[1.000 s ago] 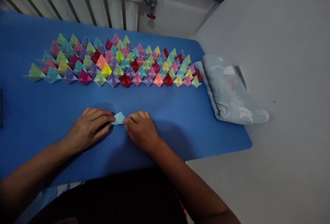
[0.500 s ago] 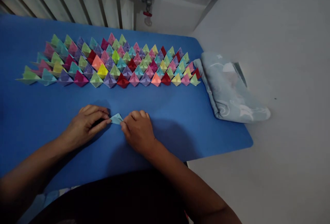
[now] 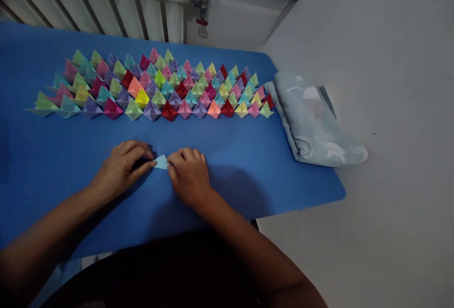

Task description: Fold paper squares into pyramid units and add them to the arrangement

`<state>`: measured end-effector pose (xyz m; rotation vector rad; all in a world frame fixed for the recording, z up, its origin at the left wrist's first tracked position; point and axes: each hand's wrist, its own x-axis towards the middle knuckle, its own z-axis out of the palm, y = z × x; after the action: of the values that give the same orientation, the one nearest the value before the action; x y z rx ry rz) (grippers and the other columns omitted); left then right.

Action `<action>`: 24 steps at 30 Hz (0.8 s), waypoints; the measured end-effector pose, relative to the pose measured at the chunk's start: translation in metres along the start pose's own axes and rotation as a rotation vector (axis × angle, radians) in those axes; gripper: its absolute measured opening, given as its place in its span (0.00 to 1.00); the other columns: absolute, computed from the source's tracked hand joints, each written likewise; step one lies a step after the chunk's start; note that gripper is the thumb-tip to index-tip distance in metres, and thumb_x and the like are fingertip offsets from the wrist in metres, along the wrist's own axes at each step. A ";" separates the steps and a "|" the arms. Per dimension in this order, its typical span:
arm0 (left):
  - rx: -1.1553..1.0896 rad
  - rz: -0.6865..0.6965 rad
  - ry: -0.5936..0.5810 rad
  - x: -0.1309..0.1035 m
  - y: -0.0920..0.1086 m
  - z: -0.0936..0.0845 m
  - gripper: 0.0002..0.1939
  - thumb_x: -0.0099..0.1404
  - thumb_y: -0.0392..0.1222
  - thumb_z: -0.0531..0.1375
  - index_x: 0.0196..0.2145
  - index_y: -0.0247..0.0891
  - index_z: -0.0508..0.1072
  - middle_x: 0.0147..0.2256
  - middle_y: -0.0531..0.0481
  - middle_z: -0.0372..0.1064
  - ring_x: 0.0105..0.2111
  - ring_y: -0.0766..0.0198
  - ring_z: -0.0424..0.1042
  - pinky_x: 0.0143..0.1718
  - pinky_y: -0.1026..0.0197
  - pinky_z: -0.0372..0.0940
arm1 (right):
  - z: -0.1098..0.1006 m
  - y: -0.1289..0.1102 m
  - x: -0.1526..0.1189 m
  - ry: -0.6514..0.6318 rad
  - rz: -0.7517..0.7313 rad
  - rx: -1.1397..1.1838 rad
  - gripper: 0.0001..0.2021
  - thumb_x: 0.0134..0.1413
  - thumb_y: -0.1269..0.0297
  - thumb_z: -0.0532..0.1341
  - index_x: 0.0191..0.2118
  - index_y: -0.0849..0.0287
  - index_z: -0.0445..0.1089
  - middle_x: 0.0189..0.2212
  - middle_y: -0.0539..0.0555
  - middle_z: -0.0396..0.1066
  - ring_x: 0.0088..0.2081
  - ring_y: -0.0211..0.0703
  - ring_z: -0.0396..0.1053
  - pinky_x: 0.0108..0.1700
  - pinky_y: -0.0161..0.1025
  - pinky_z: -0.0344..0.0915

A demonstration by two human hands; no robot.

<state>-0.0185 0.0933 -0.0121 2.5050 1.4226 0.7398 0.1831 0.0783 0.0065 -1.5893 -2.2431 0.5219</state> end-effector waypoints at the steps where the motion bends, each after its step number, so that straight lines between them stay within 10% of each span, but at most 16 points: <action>1: 0.040 0.051 0.028 -0.001 0.002 0.001 0.10 0.71 0.42 0.55 0.39 0.39 0.75 0.40 0.45 0.73 0.41 0.55 0.70 0.41 0.54 0.63 | 0.000 0.000 0.000 -0.003 -0.016 -0.007 0.09 0.62 0.68 0.60 0.44 0.54 0.76 0.42 0.55 0.73 0.43 0.46 0.66 0.45 0.44 0.58; 7: 0.204 0.344 0.026 -0.012 0.013 -0.002 0.16 0.74 0.36 0.49 0.48 0.32 0.76 0.43 0.39 0.77 0.40 0.54 0.72 0.39 0.52 0.61 | 0.002 0.003 -0.005 -0.053 -0.068 -0.074 0.13 0.64 0.68 0.59 0.49 0.49 0.77 0.45 0.54 0.74 0.45 0.47 0.65 0.46 0.44 0.57; 24: 0.339 0.247 0.026 -0.041 0.011 -0.008 0.19 0.72 0.31 0.47 0.53 0.34 0.73 0.50 0.41 0.76 0.46 0.52 0.72 0.48 0.47 0.60 | 0.001 0.012 -0.025 -0.044 -0.145 -0.184 0.16 0.67 0.65 0.55 0.56 0.49 0.72 0.56 0.55 0.71 0.52 0.51 0.62 0.50 0.49 0.57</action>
<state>-0.0313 0.0519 -0.0153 2.9812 1.3593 0.6136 0.2003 0.0582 -0.0017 -1.4962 -2.4783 0.3229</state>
